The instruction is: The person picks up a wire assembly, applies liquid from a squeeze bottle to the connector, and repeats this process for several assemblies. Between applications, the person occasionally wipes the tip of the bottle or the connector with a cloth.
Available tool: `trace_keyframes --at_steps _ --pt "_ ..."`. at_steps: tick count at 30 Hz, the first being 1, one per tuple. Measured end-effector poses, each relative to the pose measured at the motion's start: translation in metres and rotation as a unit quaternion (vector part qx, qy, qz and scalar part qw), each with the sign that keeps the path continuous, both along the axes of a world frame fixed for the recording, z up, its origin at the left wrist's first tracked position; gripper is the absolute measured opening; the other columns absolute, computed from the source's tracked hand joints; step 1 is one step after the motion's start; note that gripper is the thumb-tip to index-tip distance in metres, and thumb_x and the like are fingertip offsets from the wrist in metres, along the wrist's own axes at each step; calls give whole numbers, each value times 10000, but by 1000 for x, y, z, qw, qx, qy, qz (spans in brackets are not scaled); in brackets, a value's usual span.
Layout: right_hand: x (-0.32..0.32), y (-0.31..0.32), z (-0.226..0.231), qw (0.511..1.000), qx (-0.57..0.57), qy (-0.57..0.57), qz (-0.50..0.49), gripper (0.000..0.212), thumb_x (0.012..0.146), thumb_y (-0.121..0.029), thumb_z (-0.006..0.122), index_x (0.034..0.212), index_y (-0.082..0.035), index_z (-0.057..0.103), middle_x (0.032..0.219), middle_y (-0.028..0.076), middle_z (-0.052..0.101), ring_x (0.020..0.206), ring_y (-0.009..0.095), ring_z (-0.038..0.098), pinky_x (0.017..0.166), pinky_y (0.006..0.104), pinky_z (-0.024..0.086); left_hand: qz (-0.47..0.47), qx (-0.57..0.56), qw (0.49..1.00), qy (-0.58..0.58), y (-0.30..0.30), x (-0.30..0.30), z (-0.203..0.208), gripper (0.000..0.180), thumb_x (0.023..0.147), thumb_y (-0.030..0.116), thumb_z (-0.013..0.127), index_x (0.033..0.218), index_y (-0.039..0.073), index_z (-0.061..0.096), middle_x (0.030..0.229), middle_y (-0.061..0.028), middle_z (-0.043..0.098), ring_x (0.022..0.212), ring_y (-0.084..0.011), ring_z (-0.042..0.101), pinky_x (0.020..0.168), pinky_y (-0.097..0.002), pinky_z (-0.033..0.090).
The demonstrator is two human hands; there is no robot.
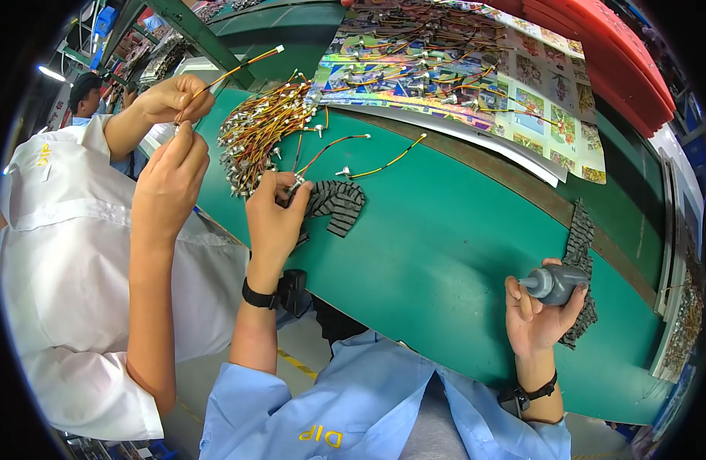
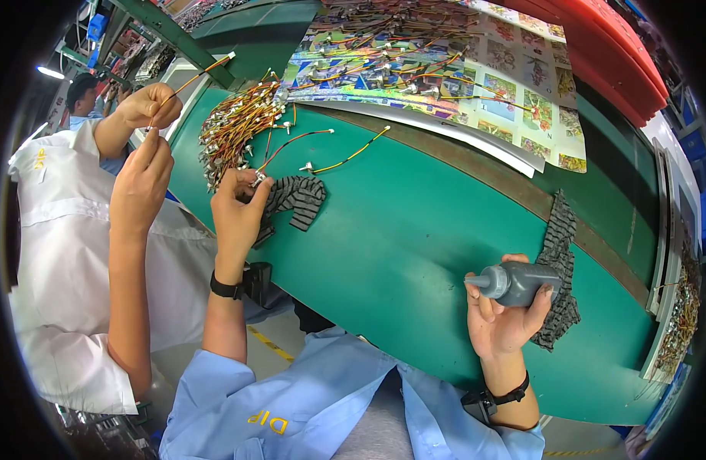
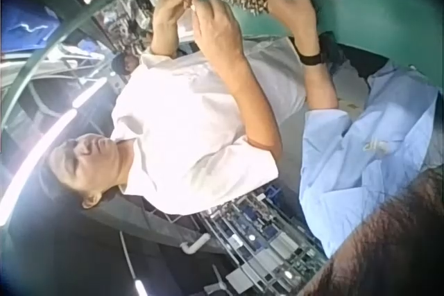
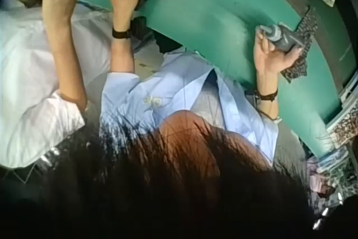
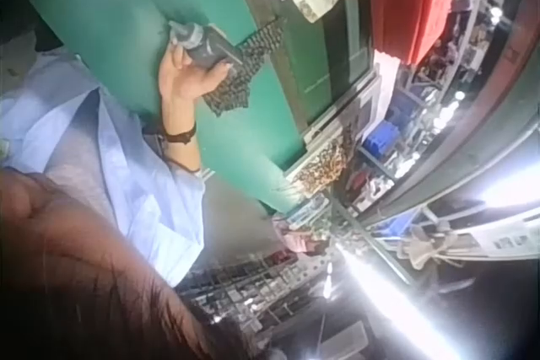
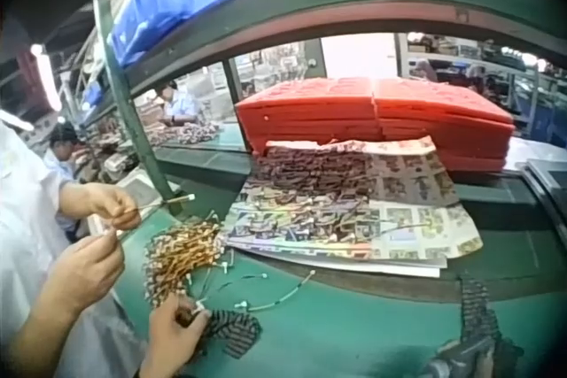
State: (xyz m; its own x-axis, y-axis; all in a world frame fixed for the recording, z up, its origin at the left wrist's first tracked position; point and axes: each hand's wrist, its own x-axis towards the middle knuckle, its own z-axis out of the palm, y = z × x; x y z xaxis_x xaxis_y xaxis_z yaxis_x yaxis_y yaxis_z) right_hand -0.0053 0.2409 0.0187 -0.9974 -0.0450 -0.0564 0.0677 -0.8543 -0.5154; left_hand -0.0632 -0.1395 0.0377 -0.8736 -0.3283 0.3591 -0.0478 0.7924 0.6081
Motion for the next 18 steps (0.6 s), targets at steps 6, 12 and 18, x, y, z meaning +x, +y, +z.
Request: trace_keyframes --at_steps 6,12,18 --pt "0 1 -2 1000 13 6 8 614 956 -619 533 1218 -64 517 593 7 476 431 102 293 782 343 402 -87 225 960 143 37 17 -9 246 796 19 793 903 0 572 866 -94 662 744 -135 625 636 -295 492" --pt "7 -9 2 993 80 78 41 661 910 -634 601 1238 -80 455 804 12 564 450 97 364 982 523 400 -272 118 950 96 121 57 -1 254 753 -5 795 882 25 577 942 -142 645 775 -246 649 691 -326 527" --pt "13 -16 15 988 123 79 42 677 897 -628 622 1236 -69 443 921 27 581 469 103 392 1054 546 403 -366 75 922 99 184 74 -12 243 753 64 794 856 31 577 958 -129 621 795 -274 635 663 -353 536"
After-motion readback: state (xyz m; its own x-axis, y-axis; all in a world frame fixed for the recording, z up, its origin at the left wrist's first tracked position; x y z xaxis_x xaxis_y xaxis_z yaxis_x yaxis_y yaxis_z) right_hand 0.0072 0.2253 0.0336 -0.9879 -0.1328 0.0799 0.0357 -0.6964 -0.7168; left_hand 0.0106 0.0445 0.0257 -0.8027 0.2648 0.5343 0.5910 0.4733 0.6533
